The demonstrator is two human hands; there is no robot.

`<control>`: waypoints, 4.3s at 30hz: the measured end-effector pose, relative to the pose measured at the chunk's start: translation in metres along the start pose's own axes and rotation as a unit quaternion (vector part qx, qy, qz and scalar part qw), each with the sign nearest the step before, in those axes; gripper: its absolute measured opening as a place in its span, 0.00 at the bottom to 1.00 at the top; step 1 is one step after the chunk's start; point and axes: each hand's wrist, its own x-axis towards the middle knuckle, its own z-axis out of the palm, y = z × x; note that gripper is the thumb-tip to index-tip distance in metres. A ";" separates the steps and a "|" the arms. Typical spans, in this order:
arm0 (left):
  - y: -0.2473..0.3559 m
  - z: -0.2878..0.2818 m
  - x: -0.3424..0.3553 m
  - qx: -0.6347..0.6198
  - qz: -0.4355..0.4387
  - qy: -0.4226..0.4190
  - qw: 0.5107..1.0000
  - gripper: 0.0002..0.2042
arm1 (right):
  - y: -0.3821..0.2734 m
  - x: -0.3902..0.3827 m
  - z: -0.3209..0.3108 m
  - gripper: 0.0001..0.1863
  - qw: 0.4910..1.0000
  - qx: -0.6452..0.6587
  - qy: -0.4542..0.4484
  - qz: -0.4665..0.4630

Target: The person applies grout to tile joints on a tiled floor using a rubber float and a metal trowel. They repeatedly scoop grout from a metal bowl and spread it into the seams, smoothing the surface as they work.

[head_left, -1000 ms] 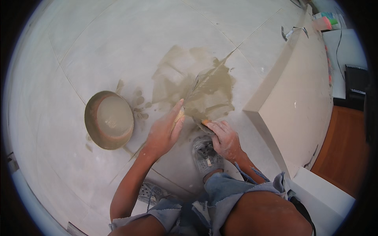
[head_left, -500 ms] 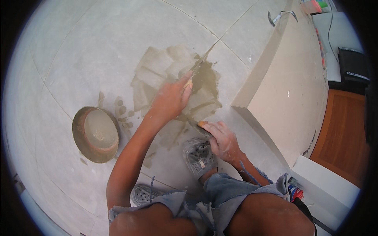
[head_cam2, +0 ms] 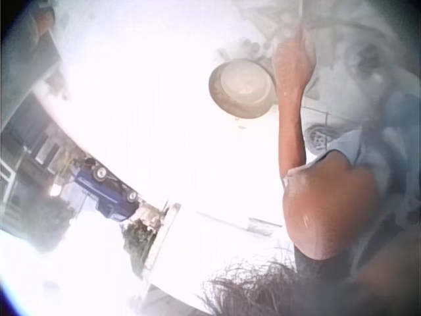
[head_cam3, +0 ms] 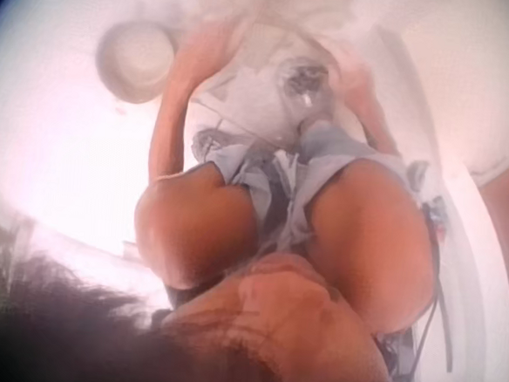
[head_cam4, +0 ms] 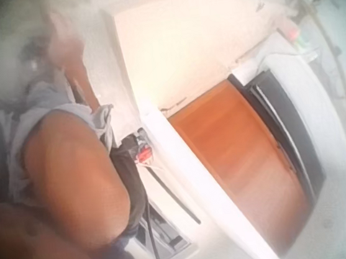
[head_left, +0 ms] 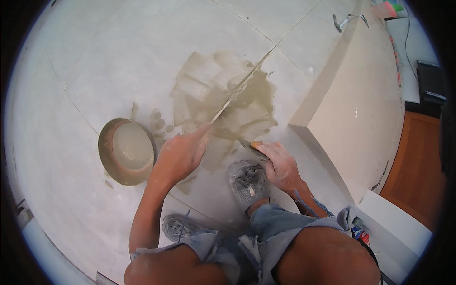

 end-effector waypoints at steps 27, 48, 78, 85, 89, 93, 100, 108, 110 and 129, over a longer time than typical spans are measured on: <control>-0.028 0.176 -0.224 -0.424 -0.154 0.192 0.871 0.31 | 0.053 0.078 0.017 0.30 0.973 -0.186 0.060 -0.121; -0.048 0.205 -0.234 -0.469 -0.134 0.311 0.816 0.28 | 0.006 0.136 0.040 0.18 0.979 -0.198 0.051 -0.015; -0.048 0.197 -0.224 -0.468 -0.130 0.287 0.826 0.29 | -0.070 0.231 0.049 0.20 0.945 -0.259 -0.120 -0.161; -0.052 0.203 -0.223 -0.486 -0.136 0.285 0.815 0.29 | -0.044 0.244 0.058 0.23 0.919 -0.231 -0.183 -0.261; -0.055 0.217 -0.225 -0.492 -0.127 0.299 0.808 0.29 | -0.017 0.211 0.007 0.23 0.897 -0.302 -0.240 -0.217; -0.057 0.215 -0.225 -0.494 -0.116 0.294 0.810 0.30 | -0.009 0.215 -0.029 0.22 0.898 -0.336 -0.145 -0.244; -0.048 0.196 -0.221 -0.505 -0.125 0.273 0.809 0.31 | -0.047 0.207 0.025 0.22 0.865 -0.274 -0.187 -0.376; -0.048 0.199 -0.222 -0.507 -0.130 0.295 0.799 0.29 | 0.012 0.203 -0.029 0.18 0.863 -0.343 -0.168 -0.330; -0.048 0.197 -0.221 -0.506 -0.126 0.295 0.801 0.29 | 0.025 0.198 -0.050 0.20 0.878 -0.350 -0.138 -0.297; -0.046 0.201 -0.220 -0.511 -0.144 0.302 0.792 0.30 | 0.034 0.079 0.019 0.31 0.952 -0.286 0.045 -0.100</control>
